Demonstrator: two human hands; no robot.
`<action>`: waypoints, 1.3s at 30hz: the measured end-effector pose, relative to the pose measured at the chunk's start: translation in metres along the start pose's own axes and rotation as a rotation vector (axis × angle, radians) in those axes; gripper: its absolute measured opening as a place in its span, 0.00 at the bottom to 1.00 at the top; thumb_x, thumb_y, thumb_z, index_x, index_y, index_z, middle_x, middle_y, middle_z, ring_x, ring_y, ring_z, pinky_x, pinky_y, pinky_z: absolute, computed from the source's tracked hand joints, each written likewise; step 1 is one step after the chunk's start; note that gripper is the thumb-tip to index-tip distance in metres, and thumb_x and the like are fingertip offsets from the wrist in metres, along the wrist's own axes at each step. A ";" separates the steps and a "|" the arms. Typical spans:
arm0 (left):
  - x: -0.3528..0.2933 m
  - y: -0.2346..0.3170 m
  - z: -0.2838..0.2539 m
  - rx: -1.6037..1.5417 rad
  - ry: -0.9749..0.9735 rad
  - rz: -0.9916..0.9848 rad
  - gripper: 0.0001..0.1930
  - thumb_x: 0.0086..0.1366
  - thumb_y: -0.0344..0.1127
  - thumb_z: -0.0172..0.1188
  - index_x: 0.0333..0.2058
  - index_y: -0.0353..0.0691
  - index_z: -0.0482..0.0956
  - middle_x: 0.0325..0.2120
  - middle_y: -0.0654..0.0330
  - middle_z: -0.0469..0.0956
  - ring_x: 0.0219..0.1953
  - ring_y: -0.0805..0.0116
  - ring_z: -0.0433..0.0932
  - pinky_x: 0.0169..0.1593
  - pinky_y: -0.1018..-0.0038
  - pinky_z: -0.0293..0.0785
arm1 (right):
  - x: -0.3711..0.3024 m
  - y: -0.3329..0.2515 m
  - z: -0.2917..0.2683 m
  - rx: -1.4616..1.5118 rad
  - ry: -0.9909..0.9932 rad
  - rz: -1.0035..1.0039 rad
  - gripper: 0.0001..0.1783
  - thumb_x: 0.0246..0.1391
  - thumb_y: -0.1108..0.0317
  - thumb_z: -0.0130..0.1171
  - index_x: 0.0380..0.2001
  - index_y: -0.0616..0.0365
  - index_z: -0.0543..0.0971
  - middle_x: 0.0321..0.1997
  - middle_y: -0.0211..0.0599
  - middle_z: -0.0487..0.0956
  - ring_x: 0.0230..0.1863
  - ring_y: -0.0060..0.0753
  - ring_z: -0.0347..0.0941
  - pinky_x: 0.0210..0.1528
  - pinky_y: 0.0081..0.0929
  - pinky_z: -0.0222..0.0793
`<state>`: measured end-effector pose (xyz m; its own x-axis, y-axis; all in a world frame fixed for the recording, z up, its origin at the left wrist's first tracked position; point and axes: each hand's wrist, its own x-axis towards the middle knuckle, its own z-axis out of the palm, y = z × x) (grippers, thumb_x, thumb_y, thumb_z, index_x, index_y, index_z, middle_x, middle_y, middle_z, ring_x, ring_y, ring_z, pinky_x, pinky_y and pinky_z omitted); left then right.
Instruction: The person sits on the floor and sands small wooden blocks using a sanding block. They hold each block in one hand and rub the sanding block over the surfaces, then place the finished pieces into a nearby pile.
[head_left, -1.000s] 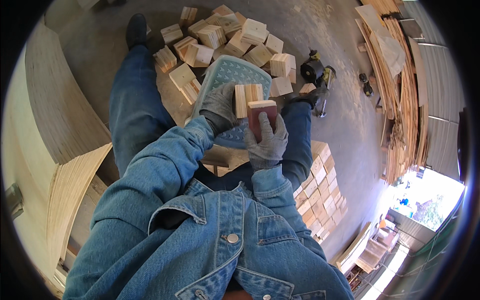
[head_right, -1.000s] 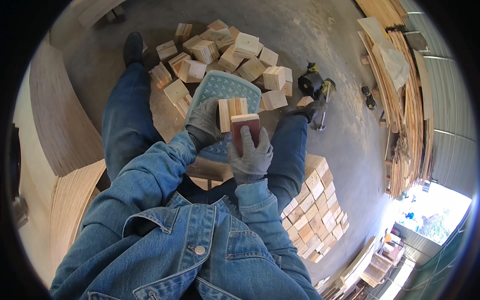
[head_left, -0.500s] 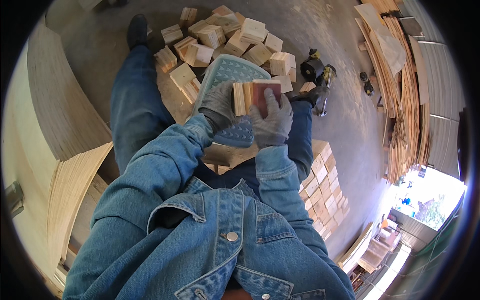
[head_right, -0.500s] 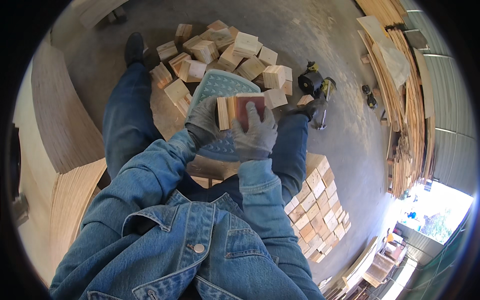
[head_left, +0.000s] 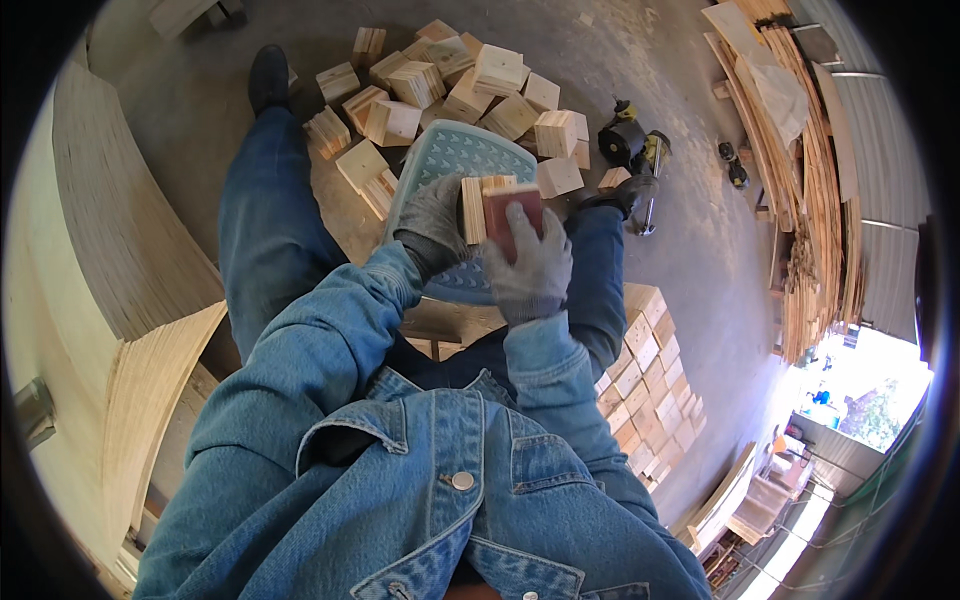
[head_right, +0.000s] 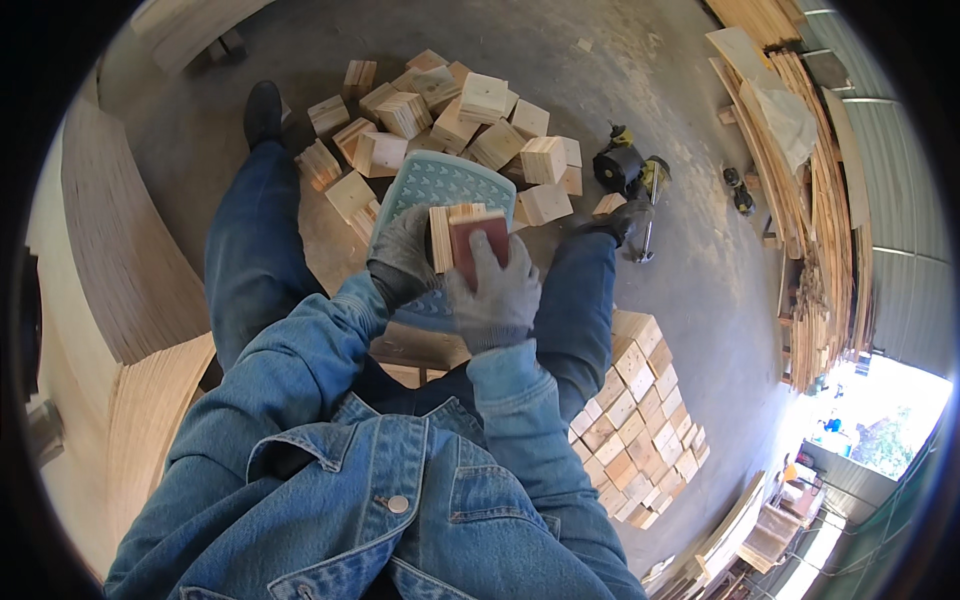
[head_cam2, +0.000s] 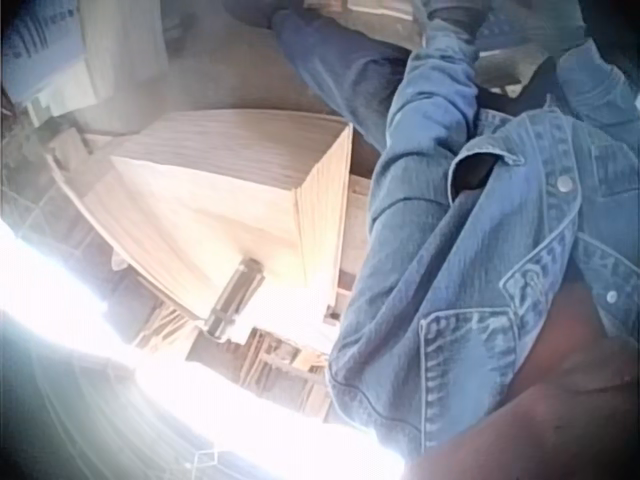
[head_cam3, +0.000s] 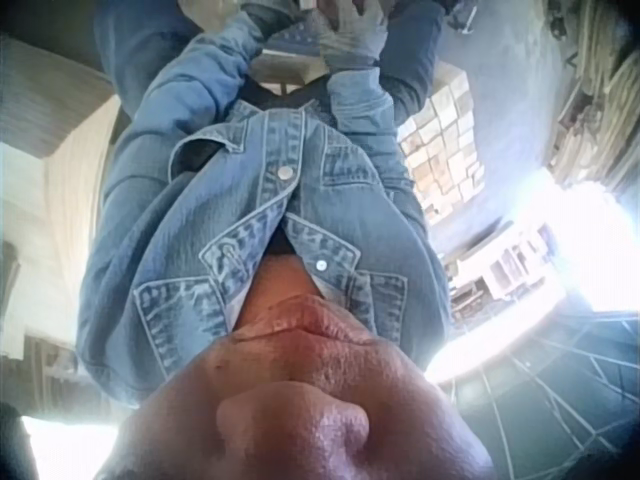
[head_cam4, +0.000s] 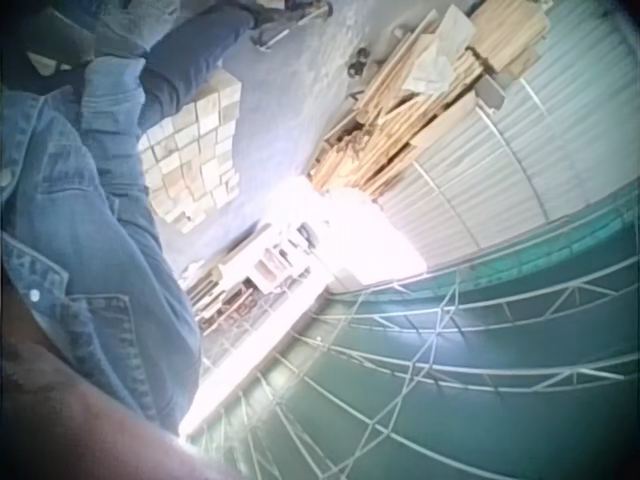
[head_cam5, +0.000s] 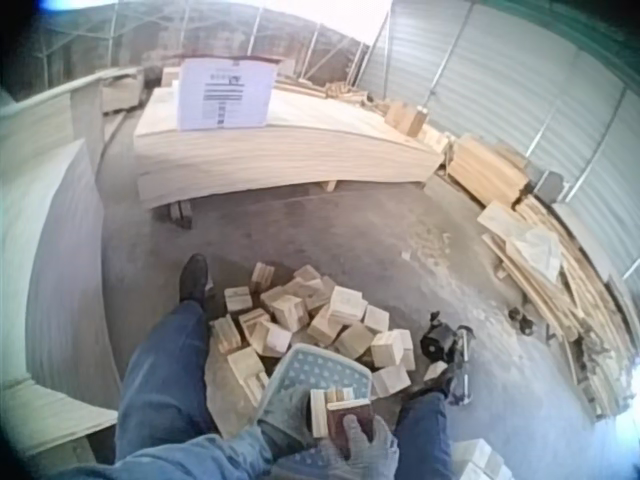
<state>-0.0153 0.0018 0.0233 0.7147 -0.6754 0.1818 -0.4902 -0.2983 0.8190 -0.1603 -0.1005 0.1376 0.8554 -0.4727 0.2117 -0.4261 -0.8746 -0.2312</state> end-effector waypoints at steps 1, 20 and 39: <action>-0.001 -0.004 0.001 -0.018 0.021 0.020 0.41 0.47 0.47 0.84 0.58 0.43 0.74 0.49 0.49 0.79 0.53 0.45 0.80 0.60 0.56 0.77 | 0.017 -0.004 0.000 0.009 -0.029 0.022 0.35 0.54 0.50 0.72 0.66 0.45 0.79 0.68 0.58 0.72 0.62 0.66 0.74 0.63 0.59 0.71; 0.003 0.016 -0.015 0.012 -0.132 -0.076 0.46 0.41 0.40 0.84 0.61 0.44 0.72 0.54 0.48 0.79 0.57 0.45 0.79 0.64 0.55 0.76 | -0.010 0.052 0.011 0.502 -0.128 0.396 0.36 0.56 0.58 0.77 0.67 0.51 0.78 0.58 0.47 0.80 0.59 0.46 0.80 0.64 0.37 0.76; -0.005 0.014 -0.012 0.041 -0.073 -0.046 0.55 0.42 0.49 0.85 0.68 0.39 0.67 0.57 0.45 0.77 0.60 0.43 0.78 0.67 0.56 0.74 | 0.036 0.075 0.028 1.144 -0.201 0.603 0.34 0.61 0.65 0.75 0.69 0.57 0.77 0.55 0.35 0.82 0.52 0.24 0.79 0.57 0.25 0.79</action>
<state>-0.0195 0.0086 0.0401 0.6992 -0.7075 0.1029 -0.4787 -0.3564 0.8024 -0.1533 -0.1800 0.1018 0.6902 -0.6443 -0.3293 -0.3504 0.1006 -0.9312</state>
